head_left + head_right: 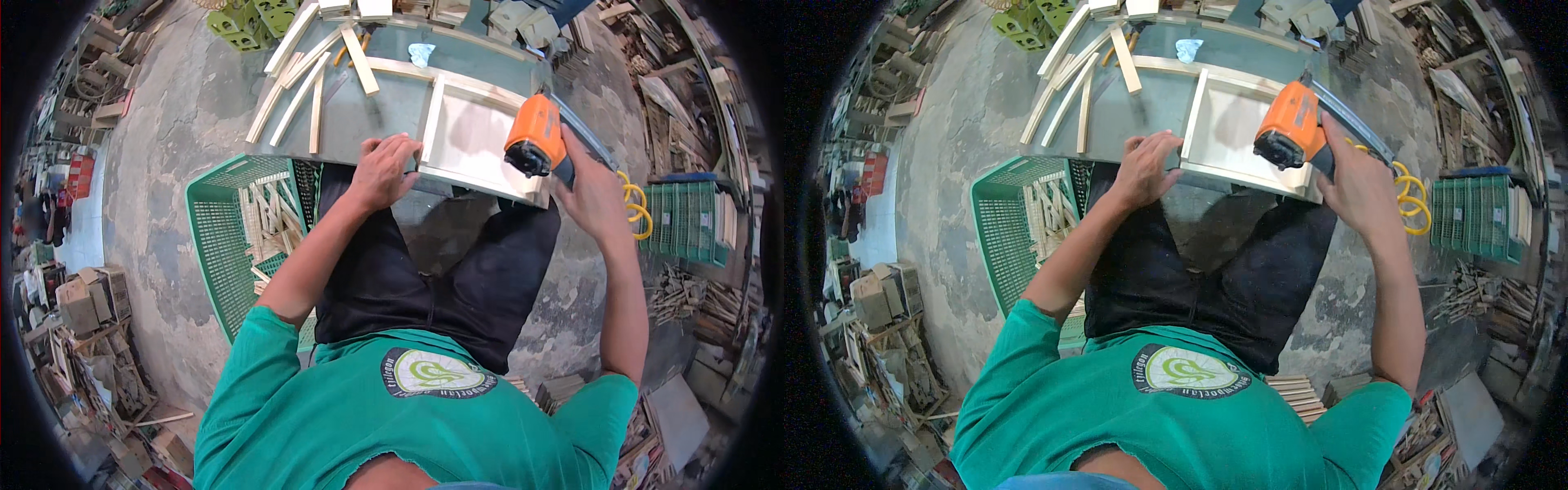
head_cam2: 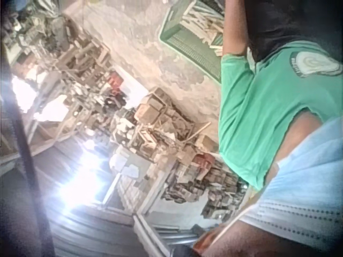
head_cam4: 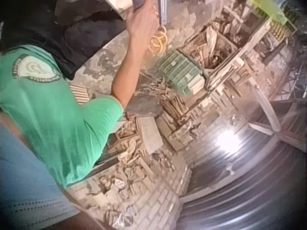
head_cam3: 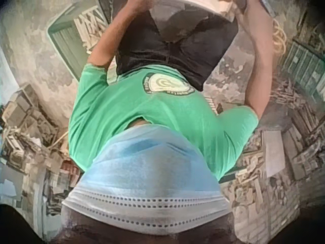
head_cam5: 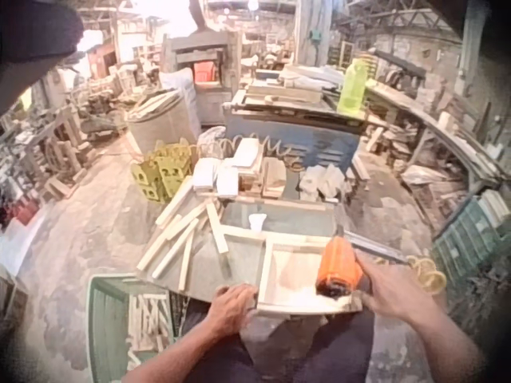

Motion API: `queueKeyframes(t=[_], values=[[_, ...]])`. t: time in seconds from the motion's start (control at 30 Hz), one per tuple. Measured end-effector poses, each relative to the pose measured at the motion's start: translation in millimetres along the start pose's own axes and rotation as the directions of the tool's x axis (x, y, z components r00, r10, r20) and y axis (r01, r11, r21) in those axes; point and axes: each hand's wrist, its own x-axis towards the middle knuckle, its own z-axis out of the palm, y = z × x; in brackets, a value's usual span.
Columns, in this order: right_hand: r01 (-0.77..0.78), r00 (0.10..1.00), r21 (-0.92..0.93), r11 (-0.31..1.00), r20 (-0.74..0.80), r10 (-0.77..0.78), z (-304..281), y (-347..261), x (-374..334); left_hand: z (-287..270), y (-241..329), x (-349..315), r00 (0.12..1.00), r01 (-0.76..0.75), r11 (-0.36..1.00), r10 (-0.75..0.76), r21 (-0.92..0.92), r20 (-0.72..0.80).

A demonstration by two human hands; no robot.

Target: Apply glue and use a nail gun to assemble wooden boards into a box structure.

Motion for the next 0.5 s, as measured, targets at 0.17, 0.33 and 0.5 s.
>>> queueKeyframes(t=[0.17, 0.33, 0.5], values=[[-0.081, 0.996, -0.069, 0.994, 0.026, 0.083, 13.9, 7.9, 15.6, 6.7, 0.3, 0.7, 1.0, -0.023, 1.0, 0.023, -0.019, -0.005], [-0.02, 0.999, -0.125, 0.992, 0.034, 0.025, 40.6, 24.4, 108.1, 16.5, 1.1, -12.7, 0.999, 0.033, 0.998, -0.033, -0.045, -0.014], [0.084, 0.994, -0.17, 0.982, 0.085, -0.071, 71.6, 34.6, 196.9, 24.6, 10.3, -21.7, 0.992, 0.104, 0.993, -0.108, -0.062, -0.07]])
